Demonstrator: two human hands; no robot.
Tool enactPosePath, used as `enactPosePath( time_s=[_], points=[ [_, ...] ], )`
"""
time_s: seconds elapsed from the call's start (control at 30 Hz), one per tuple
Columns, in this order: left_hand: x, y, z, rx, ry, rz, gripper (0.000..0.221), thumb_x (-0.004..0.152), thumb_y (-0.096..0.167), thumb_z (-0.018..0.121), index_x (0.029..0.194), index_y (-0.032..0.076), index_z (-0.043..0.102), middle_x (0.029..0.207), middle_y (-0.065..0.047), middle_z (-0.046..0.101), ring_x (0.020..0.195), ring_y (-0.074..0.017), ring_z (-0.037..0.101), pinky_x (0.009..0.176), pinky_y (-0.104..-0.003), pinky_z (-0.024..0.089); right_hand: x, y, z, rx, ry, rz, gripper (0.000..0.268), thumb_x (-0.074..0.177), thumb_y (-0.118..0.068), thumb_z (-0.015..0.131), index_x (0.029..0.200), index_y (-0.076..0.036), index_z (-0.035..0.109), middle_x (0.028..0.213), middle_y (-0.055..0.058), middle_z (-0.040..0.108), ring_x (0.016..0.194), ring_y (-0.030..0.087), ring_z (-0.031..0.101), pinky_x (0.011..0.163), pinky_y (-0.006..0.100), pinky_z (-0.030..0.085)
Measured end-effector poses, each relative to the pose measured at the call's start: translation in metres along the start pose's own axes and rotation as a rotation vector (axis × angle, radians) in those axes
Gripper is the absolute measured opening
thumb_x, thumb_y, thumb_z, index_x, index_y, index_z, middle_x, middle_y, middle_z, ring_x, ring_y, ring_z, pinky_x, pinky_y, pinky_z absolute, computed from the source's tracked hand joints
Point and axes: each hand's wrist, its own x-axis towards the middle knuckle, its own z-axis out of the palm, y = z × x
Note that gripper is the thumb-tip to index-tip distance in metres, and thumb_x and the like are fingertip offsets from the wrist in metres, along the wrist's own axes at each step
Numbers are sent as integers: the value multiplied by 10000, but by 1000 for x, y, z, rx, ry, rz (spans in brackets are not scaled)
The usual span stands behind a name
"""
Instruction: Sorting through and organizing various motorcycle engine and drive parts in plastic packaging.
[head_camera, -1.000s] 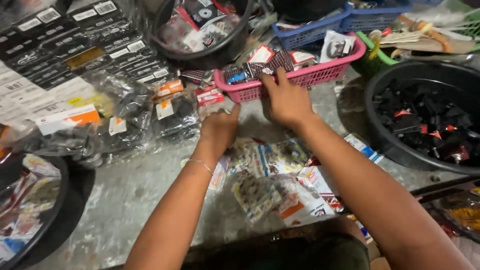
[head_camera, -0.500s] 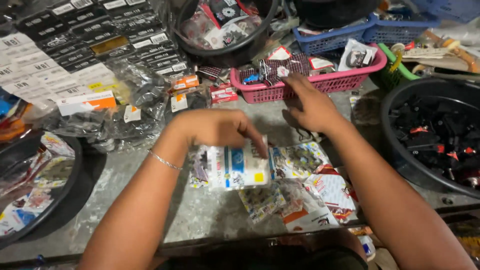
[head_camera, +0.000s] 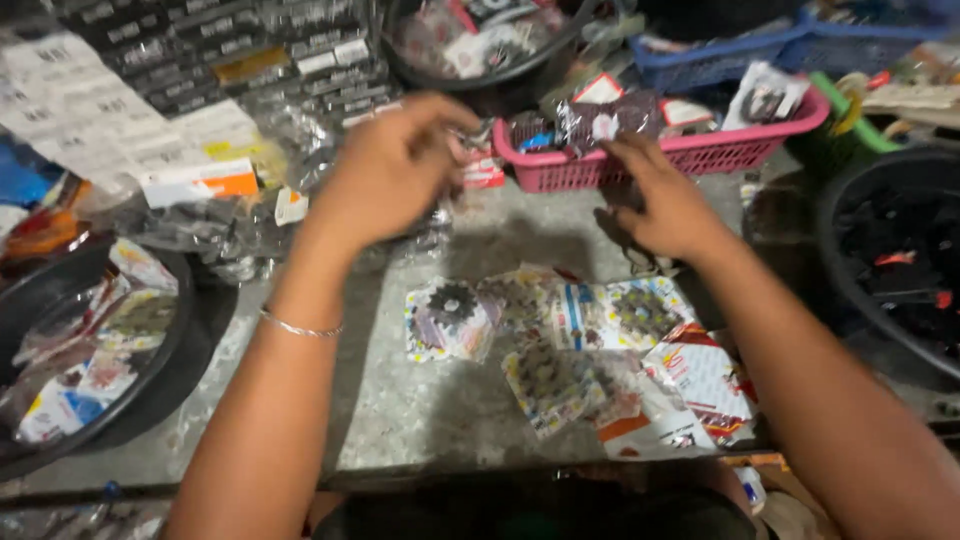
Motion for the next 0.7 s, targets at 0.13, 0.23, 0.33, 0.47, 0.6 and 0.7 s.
enactPosePath(
  time_s=[0.13, 0.23, 0.33, 0.47, 0.6, 0.7],
  points=[
    [-41, -31, 29, 400, -519, -254, 291, 823, 198, 648, 1106, 181, 714, 884, -63, 765, 684, -281, 661, 641, -432, 519, 0, -6, -2, -43, -16, -16, 869, 749, -86, 671, 1562, -18, 372, 1577, 266, 372, 1383, 468, 445, 1093, 494, 414],
    [-74, -86, 51, 557, -556, -75, 619, 701, 354, 813, 1234, 70, 678, 1146, -108, 672, 1006, -366, 643, 839, -449, 533, -3, -9, -3, -90, -13, -8, 875, 747, -106, 678, 1567, -24, 384, 1580, 276, 382, 1370, 491, 458, 1049, 511, 437],
    [-81, -80, 51, 573, -726, -138, 469, 687, 385, 838, 1059, 124, 721, 1115, -138, 670, 1055, -364, 611, 901, -459, 515, -1, -26, -12, -112, -67, 64, 895, 738, -86, 698, 1571, -49, 371, 1612, 221, 367, 1347, 460, 501, 1020, 507, 462],
    [-93, -87, 63, 688, -663, -120, 737, 604, 378, 887, 1266, 156, 653, 1250, -152, 609, 1126, -413, 593, 916, -486, 520, -1, -23, -10, -188, -105, 93, 918, 755, -127, 714, 1593, -58, 346, 1615, 246, 369, 1345, 494, 490, 1011, 536, 461],
    [-88, -78, 58, 738, -682, -86, 758, 654, 441, 875, 1282, 90, 635, 1196, -201, 663, 1111, -414, 598, 978, -489, 452, 5, -24, -11, -197, -97, 49, 935, 722, -99, 711, 1584, -42, 354, 1629, 240, 366, 1360, 478, 494, 1000, 525, 472],
    [-91, -69, 55, 688, -676, -168, 774, 661, 401, 904, 1306, 87, 613, 1241, -205, 629, 1127, -435, 595, 953, -527, 466, 4, -29, -9, -228, -113, 70, 938, 721, -106, 714, 1586, -34, 362, 1625, 234, 370, 1339, 483, 506, 977, 547, 483]
  ],
)
